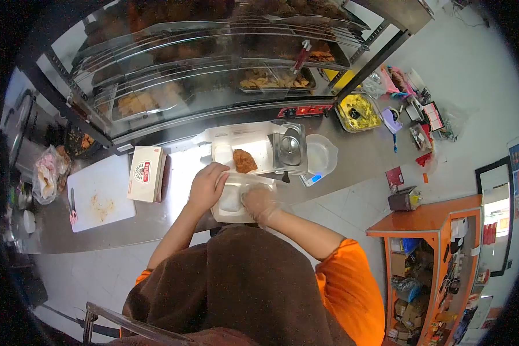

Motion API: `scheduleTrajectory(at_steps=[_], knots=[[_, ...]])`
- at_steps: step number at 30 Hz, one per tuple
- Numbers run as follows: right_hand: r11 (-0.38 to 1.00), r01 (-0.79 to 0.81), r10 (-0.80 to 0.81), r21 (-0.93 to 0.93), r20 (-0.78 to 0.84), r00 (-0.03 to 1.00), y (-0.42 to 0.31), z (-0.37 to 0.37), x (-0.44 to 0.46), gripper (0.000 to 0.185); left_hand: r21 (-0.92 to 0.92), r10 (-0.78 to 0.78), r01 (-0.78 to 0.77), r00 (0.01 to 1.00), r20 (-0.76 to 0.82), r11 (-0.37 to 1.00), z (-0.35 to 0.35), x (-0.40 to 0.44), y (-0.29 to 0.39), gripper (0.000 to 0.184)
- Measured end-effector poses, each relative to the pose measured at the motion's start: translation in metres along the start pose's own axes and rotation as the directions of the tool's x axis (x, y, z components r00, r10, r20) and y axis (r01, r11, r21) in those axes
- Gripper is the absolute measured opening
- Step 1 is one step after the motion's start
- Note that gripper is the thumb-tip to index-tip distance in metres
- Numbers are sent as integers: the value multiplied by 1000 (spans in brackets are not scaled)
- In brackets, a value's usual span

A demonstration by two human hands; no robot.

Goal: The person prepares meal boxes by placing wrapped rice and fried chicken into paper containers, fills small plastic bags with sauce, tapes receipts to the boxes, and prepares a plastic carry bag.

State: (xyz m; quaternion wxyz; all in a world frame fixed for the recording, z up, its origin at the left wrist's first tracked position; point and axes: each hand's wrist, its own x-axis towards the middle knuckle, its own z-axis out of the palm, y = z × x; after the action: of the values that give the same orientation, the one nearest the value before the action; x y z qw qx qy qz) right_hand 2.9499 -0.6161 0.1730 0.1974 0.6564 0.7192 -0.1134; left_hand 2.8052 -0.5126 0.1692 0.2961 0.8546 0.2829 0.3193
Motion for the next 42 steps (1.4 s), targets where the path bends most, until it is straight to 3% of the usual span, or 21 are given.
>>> scheduleTrajectory(at_steps=[1,4,7,10,13,16,19,22,23,26,29,32,35,36,38,40,42], knots=[[999,-26,26,-18,-30,999,-4,3,4,14,-17,1,-1,1000,-1,1000,-2,-3,0,12],[967,160,-113,197,-233,966,5,4,-6,16,-17,69,-70,997,-47,997,-3,-21,-7,14],[748,336,-331,572,-116,936,28,-103,-35,24,0,80,-80,997,-8,997,-10,-42,-8,25],[597,81,-111,798,-18,994,58,-134,-3,31,34,24,-22,998,-66,999,-11,-59,-1,31],[886,252,-68,388,-430,900,60,-69,61,36,28,-76,81,987,-139,996,-8,-74,1,38],[917,205,-108,341,-282,953,63,-24,105,31,5,-158,161,974,-164,987,-10,-92,-3,41],[885,113,3,452,-250,968,82,1,127,30,2,-229,233,956,-186,972,-19,-114,-4,41],[910,-29,47,413,-33,998,95,-33,125,29,4,-318,326,925,-210,945,-18,-137,-5,40],[932,-35,31,360,17,999,102,-35,132,25,4,-348,357,912,-215,934,-14,-143,-6,40],[821,104,-285,561,245,927,123,-41,139,25,-60,-400,397,888,-227,916,-6,-150,-7,38],[643,182,-451,744,176,875,139,-12,157,34,-32,-377,381,894,-243,924,-2,-145,-5,35],[862,218,-306,458,128,943,135,-10,160,30,-18,-357,363,905,-233,932,-3,-137,0,33],[924,287,-263,253,-127,957,128,-24,135,25,-36,-311,312,921,-235,949,-10,-127,5,30],[890,317,-269,327,-185,945,125,-37,123,24,-45,-283,281,927,-247,959,-12,-122,8,31],[801,380,-261,464,-300,917,100,-96,82,24,-62,-225,216,937,-269,974,-18,-104,18,31],[448,524,-162,724,-511,844,71,-124,58,28,-16,-101,100,948,-303,995,-23,-80,32,52],[271,653,65,708,-690,721,24,-151,36,38,1,33,-35,912,-410,999,-23,-47,56,64]])
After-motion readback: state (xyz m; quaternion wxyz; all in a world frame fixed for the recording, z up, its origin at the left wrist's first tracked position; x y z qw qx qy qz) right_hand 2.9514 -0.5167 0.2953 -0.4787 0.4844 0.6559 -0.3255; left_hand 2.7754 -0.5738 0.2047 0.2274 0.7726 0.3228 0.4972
